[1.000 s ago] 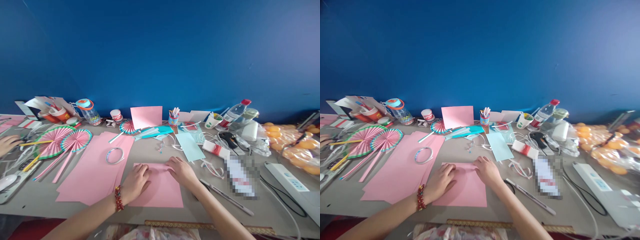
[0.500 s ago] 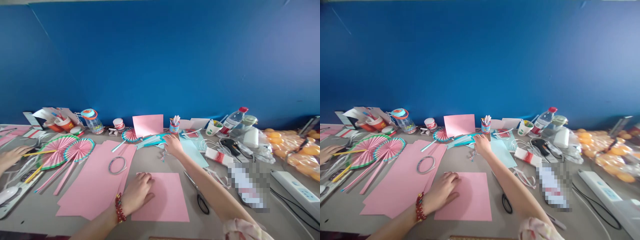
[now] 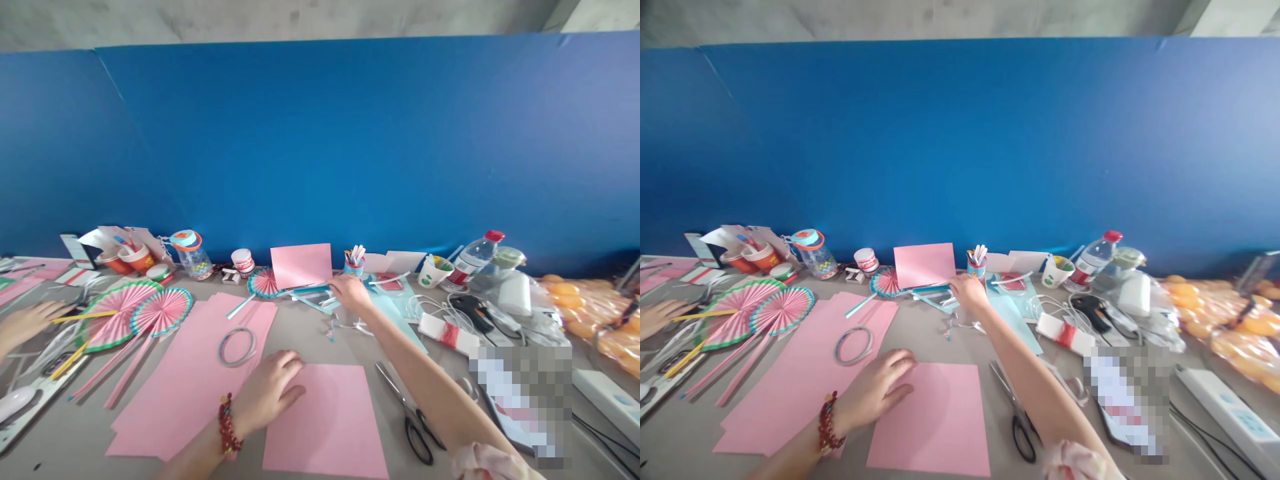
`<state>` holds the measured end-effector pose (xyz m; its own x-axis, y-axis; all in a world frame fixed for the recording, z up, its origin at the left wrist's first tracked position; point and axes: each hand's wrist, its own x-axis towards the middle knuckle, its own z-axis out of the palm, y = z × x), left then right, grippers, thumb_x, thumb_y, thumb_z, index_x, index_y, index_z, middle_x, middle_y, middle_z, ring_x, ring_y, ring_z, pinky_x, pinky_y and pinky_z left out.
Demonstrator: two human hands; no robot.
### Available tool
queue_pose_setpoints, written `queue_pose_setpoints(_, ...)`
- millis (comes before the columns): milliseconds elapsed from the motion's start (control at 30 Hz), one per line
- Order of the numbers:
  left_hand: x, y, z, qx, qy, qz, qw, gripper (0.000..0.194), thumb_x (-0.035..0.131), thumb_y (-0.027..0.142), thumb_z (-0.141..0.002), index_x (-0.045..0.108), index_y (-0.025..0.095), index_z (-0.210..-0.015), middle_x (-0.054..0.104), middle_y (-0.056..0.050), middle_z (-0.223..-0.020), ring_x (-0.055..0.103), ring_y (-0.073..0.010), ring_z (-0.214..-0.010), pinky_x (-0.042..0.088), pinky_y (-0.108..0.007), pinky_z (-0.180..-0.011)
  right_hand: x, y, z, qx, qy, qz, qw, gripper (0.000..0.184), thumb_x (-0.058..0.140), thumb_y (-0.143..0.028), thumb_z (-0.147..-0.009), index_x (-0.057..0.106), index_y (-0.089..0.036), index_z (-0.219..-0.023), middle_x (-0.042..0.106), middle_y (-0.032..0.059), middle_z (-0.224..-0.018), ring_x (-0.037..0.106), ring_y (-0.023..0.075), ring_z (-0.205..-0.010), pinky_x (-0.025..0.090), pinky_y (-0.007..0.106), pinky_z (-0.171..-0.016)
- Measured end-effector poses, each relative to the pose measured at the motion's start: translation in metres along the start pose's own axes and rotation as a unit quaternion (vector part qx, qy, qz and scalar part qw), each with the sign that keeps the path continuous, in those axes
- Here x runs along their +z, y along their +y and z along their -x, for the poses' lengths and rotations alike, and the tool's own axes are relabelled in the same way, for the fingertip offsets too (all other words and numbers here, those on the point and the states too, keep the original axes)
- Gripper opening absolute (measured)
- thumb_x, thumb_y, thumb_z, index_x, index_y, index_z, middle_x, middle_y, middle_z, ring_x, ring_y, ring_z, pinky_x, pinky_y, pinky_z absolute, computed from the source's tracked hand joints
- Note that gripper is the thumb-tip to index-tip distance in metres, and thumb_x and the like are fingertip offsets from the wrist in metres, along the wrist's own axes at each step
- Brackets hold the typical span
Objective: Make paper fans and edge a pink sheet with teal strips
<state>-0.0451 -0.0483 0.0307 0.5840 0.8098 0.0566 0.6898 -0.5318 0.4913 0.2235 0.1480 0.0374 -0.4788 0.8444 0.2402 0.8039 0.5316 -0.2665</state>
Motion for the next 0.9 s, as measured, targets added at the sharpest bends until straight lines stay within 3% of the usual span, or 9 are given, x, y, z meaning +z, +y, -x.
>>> queue_pose_setpoints(100,0.009,0.003,0.001,0.060,-0.029,-0.015,0.998,0.052,0.054,0.054,-0.093,0.051,0.025,-0.136,0.052,-0.012,-0.144,0.048,-0.0299,-0.132,0.038,-0.047,-0.112,-0.012,0.005,-0.008,-0.002,0.007,-0.041,0.999,0.028,0.045,-0.023,-0.096,0.069,-0.020,-0.109,0.070,0.0087,-0.115,0.061,0.0223,-0.107,0.042,0.031,-0.093)
queue_pose_setpoints(200,0.022,0.003,0.000,0.126,-0.086,-0.031,0.988,0.070,0.064,0.062,-0.083,0.047,0.026,-0.140,0.042,-0.013,-0.153,0.037,-0.0330,-0.141,0.029,-0.052,-0.117,-0.025,0.011,-0.013,0.014,-0.004,-0.083,0.996,0.024,0.050,-0.025,-0.091,0.072,-0.022,-0.100,0.073,0.0042,-0.102,0.065,0.0197,-0.090,0.045,0.027,-0.078)
queue_pose_setpoints(300,0.028,-0.008,-0.009,0.129,-0.103,-0.053,0.985,0.072,0.071,0.053,-0.081,0.044,0.028,-0.143,0.036,-0.012,-0.157,0.029,-0.0326,-0.146,0.025,-0.054,-0.118,-0.041,0.017,-0.014,0.037,-0.007,-0.124,0.992,0.021,0.053,-0.028,-0.086,0.072,-0.021,-0.092,0.071,0.0006,-0.081,0.061,0.0161,-0.070,0.043,0.024,-0.065)
queue_pose_setpoints(533,0.012,-0.052,-0.055,0.113,-0.075,-0.084,0.987,0.060,0.067,0.034,-0.086,0.048,0.025,-0.142,0.038,-0.013,-0.156,0.032,-0.0307,-0.146,0.025,-0.053,-0.118,-0.071,0.009,0.010,0.079,0.052,-0.199,0.976,0.027,0.051,-0.040,-0.084,0.067,-0.018,-0.087,0.065,0.0009,-0.075,0.056,0.0164,-0.069,0.041,0.025,-0.064)
queue_pose_setpoints(667,0.005,-0.059,-0.072,0.099,0.001,-0.017,0.995,0.042,0.060,0.030,-0.090,0.058,0.023,-0.131,0.050,-0.013,-0.147,0.041,-0.0281,-0.141,0.027,-0.052,-0.118,-0.075,-0.011,0.053,0.093,0.045,-0.222,0.970,0.029,0.052,-0.044,-0.085,0.066,-0.020,-0.081,0.062,-0.0015,-0.070,0.054,0.0149,-0.064,0.040,0.024,-0.059)
queue_pose_setpoints(767,0.001,-0.048,-0.076,0.044,0.099,0.099,0.989,0.047,0.054,0.038,-0.094,0.048,0.021,-0.137,0.055,-0.015,-0.140,0.053,-0.0267,-0.129,0.041,-0.049,-0.109,-0.076,-0.033,0.090,0.114,0.019,-0.251,0.961,0.024,0.056,-0.042,-0.084,0.066,-0.021,-0.078,0.063,-0.0022,-0.069,0.054,0.0144,-0.063,0.040,0.024,-0.059)
queue_pose_setpoints(833,-0.006,-0.035,-0.074,0.008,0.170,0.225,0.959,0.056,0.051,0.046,-0.095,0.038,0.020,-0.143,0.055,-0.017,-0.138,0.058,-0.0263,-0.122,0.049,-0.045,-0.100,-0.077,-0.050,0.111,0.110,-0.008,-0.265,0.958,0.022,0.055,-0.039,-0.086,0.067,-0.022,-0.081,0.066,-0.0020,-0.074,0.056,0.0147,-0.066,0.041,0.024,-0.061)
queue_pose_setpoints(900,-0.016,-0.019,-0.070,-0.006,0.215,0.321,0.922,0.053,0.051,0.050,-0.094,0.043,0.019,-0.137,0.055,-0.016,-0.136,0.057,-0.0272,-0.121,0.050,-0.042,-0.097,-0.079,-0.066,0.127,0.107,-0.024,-0.270,0.957,0.019,0.056,-0.037,-0.087,0.067,-0.023,-0.081,0.067,-0.0019,-0.077,0.058,0.0152,-0.070,0.042,0.024,-0.064)
